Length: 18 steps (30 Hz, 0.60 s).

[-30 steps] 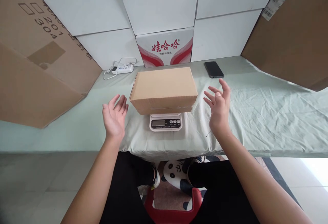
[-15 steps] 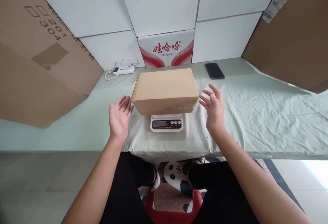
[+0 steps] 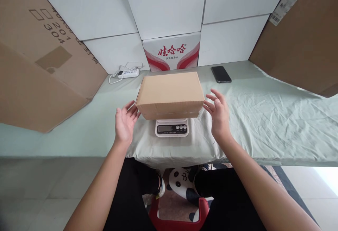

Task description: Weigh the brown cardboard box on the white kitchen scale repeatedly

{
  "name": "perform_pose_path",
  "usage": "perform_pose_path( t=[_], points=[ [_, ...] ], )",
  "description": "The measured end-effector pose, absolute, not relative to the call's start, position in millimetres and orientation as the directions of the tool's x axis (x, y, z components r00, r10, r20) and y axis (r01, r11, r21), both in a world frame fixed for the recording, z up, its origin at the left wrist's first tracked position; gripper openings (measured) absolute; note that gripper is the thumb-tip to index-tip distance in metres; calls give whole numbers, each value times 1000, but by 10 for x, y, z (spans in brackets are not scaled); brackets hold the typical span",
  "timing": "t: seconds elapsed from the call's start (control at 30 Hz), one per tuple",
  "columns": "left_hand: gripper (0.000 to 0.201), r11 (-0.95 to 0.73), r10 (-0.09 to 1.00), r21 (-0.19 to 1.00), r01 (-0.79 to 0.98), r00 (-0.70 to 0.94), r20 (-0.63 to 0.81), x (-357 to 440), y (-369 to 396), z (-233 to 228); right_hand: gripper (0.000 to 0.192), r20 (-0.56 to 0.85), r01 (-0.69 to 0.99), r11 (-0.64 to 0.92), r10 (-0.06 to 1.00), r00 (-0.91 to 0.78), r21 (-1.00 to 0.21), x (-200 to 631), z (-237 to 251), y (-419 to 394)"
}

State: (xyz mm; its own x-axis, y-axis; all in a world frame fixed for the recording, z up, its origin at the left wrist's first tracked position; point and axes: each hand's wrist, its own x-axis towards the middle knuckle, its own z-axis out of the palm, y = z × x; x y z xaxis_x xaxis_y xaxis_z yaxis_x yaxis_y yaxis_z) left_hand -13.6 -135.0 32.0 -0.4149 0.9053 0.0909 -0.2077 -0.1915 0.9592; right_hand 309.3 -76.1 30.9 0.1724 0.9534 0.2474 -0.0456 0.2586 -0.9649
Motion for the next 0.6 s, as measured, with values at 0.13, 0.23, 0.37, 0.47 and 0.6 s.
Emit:
perform_pose_path(
  t=[0.13, 0.23, 0.37, 0.47, 0.6],
  points=[
    [83, -178, 916, 962, -205, -392, 86, -125, -1351, 305, 50, 247, -52, 260, 952, 181, -964, 3053, 321, -787],
    [83, -176, 922, 964, -202, -376, 89, -134, -1347, 283, 50, 263, -35, 273, 949, 175, -961, 3042, 311, -796],
    [82, -149, 936, 965, -217, -345, 67, -137, -1329, 242, 51, 300, 11, 302, 943, 144, -953, 3029, 298, -821],
    [83, -136, 940, 970, -203, -337, 61, -104, -1317, 219, 56, 309, 9, 311, 940, 145, -950, 2990, 306, -883],
    [85, -124, 951, 979, -160, -300, 72, -33, -1338, 214, 64, 356, 58, 351, 925, 132, -935, 2899, 366, -1010]
  ],
)
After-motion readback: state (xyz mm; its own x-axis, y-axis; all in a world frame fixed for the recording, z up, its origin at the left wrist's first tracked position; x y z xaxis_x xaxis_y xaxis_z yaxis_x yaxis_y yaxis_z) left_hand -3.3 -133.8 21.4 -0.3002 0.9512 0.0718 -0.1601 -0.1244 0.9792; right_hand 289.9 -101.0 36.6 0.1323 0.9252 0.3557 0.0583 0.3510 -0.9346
